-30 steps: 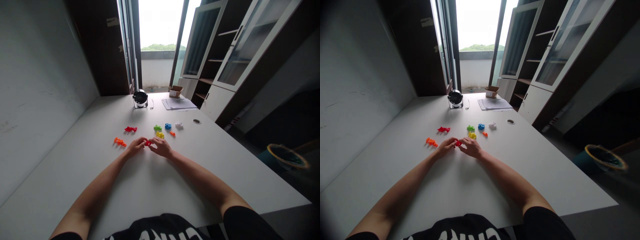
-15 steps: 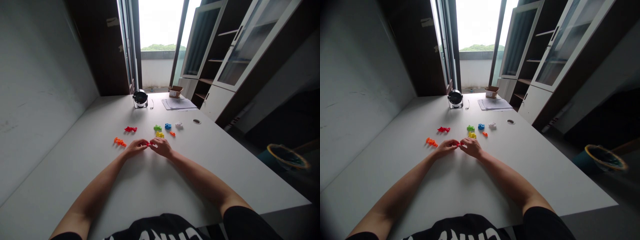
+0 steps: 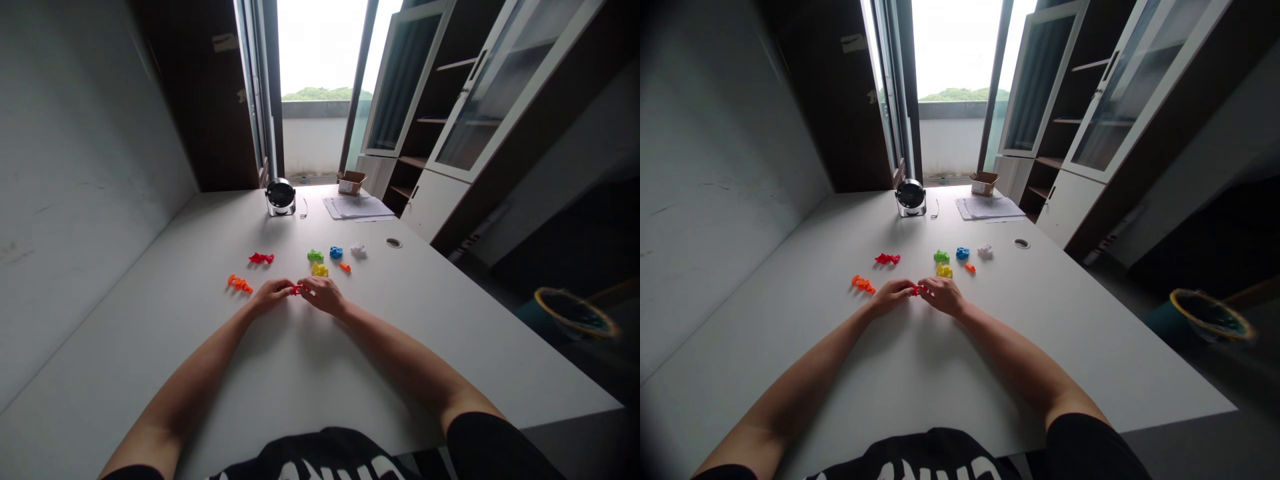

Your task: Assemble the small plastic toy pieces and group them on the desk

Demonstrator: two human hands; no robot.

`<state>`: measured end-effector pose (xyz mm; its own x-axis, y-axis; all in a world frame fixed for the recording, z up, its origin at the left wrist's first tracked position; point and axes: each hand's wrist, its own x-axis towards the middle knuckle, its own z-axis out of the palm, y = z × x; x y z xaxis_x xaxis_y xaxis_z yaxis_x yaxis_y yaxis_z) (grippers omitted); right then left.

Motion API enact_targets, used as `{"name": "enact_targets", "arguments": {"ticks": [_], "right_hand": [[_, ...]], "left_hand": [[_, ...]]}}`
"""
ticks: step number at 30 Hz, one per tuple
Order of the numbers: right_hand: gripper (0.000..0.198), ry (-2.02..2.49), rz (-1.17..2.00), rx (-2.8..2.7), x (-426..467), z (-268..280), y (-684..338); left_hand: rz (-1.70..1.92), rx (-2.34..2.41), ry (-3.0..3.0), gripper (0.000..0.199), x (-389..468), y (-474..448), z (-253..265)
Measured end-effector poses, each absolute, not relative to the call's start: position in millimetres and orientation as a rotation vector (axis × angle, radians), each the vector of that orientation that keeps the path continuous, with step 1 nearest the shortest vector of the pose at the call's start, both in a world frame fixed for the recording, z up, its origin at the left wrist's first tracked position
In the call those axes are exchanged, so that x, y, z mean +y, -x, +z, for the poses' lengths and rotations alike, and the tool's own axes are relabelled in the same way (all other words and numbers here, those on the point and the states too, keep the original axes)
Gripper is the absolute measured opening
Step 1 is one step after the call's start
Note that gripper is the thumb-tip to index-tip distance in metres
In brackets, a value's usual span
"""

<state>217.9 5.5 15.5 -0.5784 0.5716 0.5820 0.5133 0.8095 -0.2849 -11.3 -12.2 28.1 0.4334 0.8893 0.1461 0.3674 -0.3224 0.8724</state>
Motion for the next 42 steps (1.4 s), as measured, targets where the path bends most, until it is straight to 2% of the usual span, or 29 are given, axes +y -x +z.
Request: {"name": "enact_targets", "arguments": {"ticks": [10,19,29,34,42], "right_hand": [[0.026,0.658,0.072,-2.356,8,16,-218],[0.025,0.643,0.028,-2.391,11,12,-217],[0.026,0.722,0.062,-2.357,11,17,-220],[0.023,0.957,0.060,-2.240,30,25,-241],[0.021,1.744,-0.013,-1.846,94,17,-340]], "left_hand": [[0.872,1.069,-1.839,0.029,-8,13,24],[0.870,1.066,-1.808,0.033,-8,12,22],[0.852,1.061,-1.821,0.028,-5,14,19],[0.854,1.057,-1.786,0.026,-4,15,14],[0.806,1.055,-1.802,0.025,-7,16,19]]}}
